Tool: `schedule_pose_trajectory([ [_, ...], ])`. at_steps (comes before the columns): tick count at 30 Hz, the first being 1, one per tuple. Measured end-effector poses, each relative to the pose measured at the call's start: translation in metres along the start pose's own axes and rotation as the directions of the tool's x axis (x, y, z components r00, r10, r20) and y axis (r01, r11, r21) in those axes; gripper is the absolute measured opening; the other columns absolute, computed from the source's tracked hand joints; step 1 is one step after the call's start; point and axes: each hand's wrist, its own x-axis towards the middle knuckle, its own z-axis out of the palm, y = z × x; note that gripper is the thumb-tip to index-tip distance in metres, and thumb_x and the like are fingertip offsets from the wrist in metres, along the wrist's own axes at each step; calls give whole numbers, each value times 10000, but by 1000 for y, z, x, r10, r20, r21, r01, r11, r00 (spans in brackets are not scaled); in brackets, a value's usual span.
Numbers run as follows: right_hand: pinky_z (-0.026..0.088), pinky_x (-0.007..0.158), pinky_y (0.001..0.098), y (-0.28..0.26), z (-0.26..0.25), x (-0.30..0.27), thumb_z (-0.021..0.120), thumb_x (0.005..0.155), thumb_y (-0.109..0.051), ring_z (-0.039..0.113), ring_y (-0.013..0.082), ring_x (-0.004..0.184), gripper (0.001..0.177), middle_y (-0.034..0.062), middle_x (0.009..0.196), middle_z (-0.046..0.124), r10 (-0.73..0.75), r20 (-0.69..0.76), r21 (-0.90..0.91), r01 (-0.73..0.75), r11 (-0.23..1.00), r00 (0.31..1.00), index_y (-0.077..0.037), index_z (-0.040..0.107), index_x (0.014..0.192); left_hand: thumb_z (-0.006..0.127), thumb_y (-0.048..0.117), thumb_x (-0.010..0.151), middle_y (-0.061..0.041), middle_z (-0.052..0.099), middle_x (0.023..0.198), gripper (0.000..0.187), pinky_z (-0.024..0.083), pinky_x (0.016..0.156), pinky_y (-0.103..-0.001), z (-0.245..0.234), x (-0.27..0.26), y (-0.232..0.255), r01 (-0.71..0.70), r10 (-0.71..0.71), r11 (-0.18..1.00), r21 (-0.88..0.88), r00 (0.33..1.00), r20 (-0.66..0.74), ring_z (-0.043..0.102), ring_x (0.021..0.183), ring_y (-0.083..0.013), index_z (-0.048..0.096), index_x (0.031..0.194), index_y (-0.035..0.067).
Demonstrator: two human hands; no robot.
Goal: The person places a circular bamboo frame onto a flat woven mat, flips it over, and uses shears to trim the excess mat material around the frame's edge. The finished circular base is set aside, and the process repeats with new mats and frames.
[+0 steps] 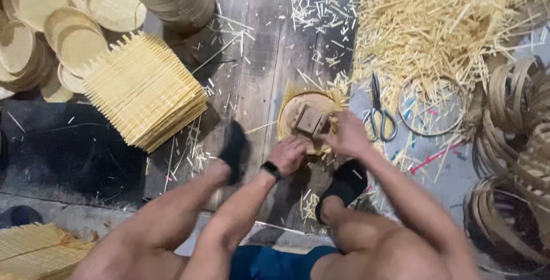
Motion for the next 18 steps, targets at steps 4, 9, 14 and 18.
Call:
schedule_pose_trajectory([
  [4, 307, 1137, 545, -30, 34, 40, 839, 586, -639, 415, 492, 1334, 1164, 320, 1422, 435, -249, -83, -238, 224, 945, 965, 59, 417, 1417, 699, 24, 760, -102, 629, 928, 162, 504, 829, -462, -28, 18, -2, 249, -276, 961, -118, 876, -396, 627, 921, -335, 621, 890, 81],
  [9, 249, 1213, 512, -39, 42, 44, 841, 627, -560, 386, 420, 1415, 1057, 203, 1480, 443, -68, 41, -178, 74, 981, 997, -56, 432, 1461, 653, 6, 801, -122, 635, 992, 198, 546, 786, -394, -45, 49, -17, 433, -500, 865, -252, 703, -507, 647, 920, -295, 659, 994, 48],
  [14, 216, 1166, 629, -37, 54, 52, 822, 634, -586, 425, 449, 1388, 1082, 220, 1462, 450, -265, 6, -289, 256, 923, 964, -57, 410, 1484, 652, -2, 854, -97, 662, 1011, 170, 572, 748, -331, -30, 49, -28, 461, -610, 791, -402, 641, -466, 677, 908, -226, 697, 1012, 42],
  [18, 342, 1074, 615, -30, 56, 53, 783, 772, -464, 535, 359, 1294, 921, 184, 1447, 514, -273, 74, -194, 283, 939, 959, -191, 397, 1562, 630, -25, 872, -87, 667, 1047, 167, 584, 737, -297, -24, 39, -28, 409, -618, 780, -474, 624, -478, 687, 903, -197, 699, 1011, 37],
])
